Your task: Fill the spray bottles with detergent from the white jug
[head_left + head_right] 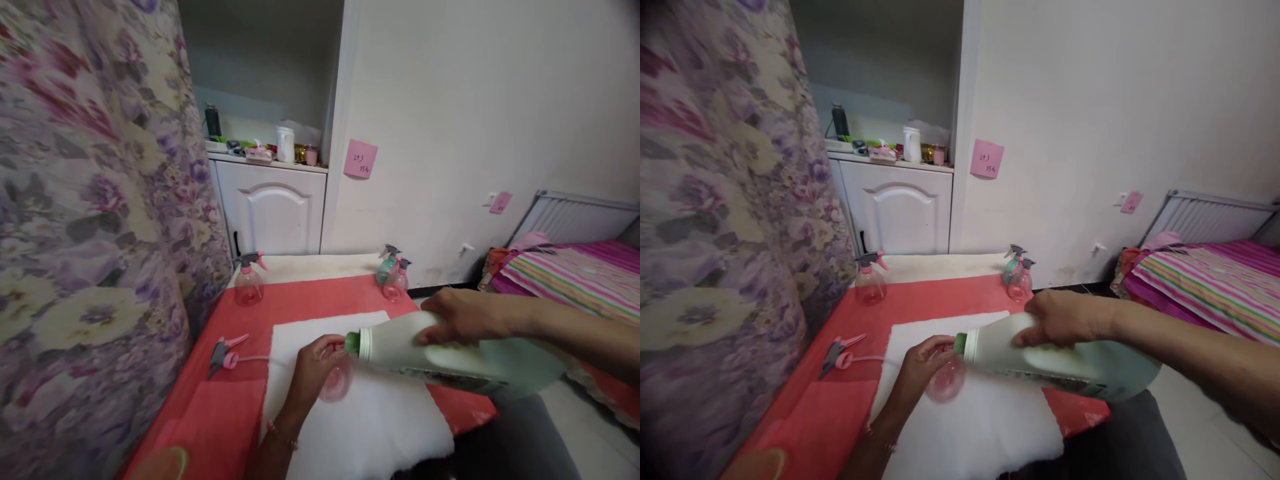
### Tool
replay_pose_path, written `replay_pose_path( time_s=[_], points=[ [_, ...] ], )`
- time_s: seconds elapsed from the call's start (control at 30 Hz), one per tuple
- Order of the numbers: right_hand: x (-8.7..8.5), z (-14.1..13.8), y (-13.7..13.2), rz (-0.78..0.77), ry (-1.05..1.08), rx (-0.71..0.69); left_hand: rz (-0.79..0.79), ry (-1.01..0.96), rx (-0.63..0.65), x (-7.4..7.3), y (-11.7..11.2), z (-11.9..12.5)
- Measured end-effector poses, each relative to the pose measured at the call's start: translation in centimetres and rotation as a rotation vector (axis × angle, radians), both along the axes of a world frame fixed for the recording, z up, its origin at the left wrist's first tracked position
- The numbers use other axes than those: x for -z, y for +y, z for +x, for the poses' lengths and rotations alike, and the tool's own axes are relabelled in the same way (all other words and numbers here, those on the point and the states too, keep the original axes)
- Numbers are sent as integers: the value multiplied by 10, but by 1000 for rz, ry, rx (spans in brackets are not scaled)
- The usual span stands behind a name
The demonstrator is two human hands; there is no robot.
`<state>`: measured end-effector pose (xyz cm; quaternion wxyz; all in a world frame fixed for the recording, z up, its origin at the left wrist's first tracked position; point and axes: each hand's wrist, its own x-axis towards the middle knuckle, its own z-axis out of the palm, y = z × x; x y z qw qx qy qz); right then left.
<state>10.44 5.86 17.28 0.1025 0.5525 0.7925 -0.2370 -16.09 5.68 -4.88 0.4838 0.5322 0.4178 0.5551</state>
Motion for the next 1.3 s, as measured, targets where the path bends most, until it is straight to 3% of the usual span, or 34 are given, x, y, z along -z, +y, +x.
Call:
replay_pose_path(
  time_s=[0.3, 0.57, 0.73, 0.9, 1.13, 1.3],
  points=[
    [36, 23, 2, -104, 249, 41, -13, 24, -26, 1, 1, 0],
    [54, 40, 6, -144, 418, 88, -18, 73, -11, -8, -5, -3],
    [70, 41, 26, -29, 755, 216, -5, 153, -1, -4, -6, -6],
    [115, 7, 60, 119, 1146, 351, 27, 185, -13, 9, -2, -9],
    [184, -76, 104, 312, 1322, 503, 98, 231, -89, 26, 0, -14],
    [215, -105, 109, 395, 1320, 539, 118, 274, -127, 31, -3, -15]
  ],
)
